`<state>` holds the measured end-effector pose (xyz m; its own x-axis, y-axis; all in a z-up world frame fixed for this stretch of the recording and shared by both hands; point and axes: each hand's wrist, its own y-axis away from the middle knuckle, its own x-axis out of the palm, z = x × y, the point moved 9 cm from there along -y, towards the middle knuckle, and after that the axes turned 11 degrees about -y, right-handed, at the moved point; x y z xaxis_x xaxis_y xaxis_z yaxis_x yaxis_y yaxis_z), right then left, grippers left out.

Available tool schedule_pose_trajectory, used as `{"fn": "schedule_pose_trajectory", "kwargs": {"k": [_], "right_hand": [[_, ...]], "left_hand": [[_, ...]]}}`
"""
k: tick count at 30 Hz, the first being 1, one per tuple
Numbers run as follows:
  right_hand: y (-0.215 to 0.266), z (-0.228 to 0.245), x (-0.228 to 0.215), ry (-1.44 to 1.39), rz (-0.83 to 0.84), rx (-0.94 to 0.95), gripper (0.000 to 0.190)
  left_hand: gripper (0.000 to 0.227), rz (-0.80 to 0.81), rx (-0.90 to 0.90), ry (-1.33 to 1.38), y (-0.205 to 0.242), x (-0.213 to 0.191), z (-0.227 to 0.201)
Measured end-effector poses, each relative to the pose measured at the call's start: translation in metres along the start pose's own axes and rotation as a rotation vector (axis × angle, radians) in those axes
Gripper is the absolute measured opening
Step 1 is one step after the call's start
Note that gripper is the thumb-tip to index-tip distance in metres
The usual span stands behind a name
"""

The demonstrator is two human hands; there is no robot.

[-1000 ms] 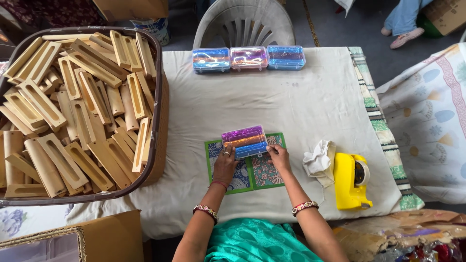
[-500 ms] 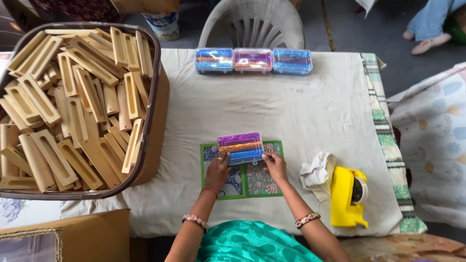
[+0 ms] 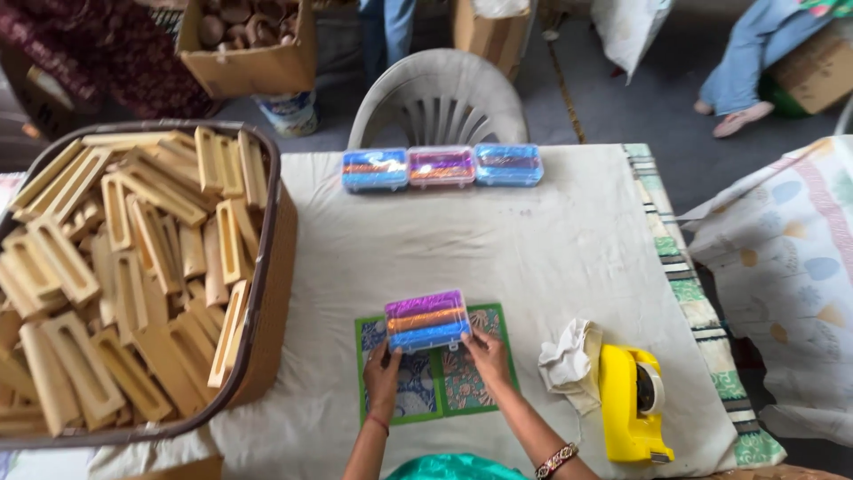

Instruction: Wrapping decorative wooden blocks with colorful foil and organizing them into clear plastic containers.

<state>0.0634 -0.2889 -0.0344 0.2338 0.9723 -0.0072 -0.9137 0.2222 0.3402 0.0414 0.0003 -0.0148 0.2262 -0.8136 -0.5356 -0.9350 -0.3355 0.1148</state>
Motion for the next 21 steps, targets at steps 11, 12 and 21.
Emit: {"fn": "schedule_pose_trajectory", "kwargs": {"k": [11,12,21], "right_hand": [[-0.039,-0.012,-0.038,-0.432,-0.155,0.242,0.024],[-0.053,-0.009,-0.05,-0.433,-0.16,0.238,0.024],[-0.107,0.012,-0.116,-0.332,-0.183,0.198,0.029]], "left_hand": [[0.04,0.136,-0.124,0.114,-0.001,0.006,-0.038],[0.04,0.141,-0.12,0.116,-0.002,0.009,-0.043],[0.052,0.112,0.466,-0.608,0.025,0.027,-0.059]]}}
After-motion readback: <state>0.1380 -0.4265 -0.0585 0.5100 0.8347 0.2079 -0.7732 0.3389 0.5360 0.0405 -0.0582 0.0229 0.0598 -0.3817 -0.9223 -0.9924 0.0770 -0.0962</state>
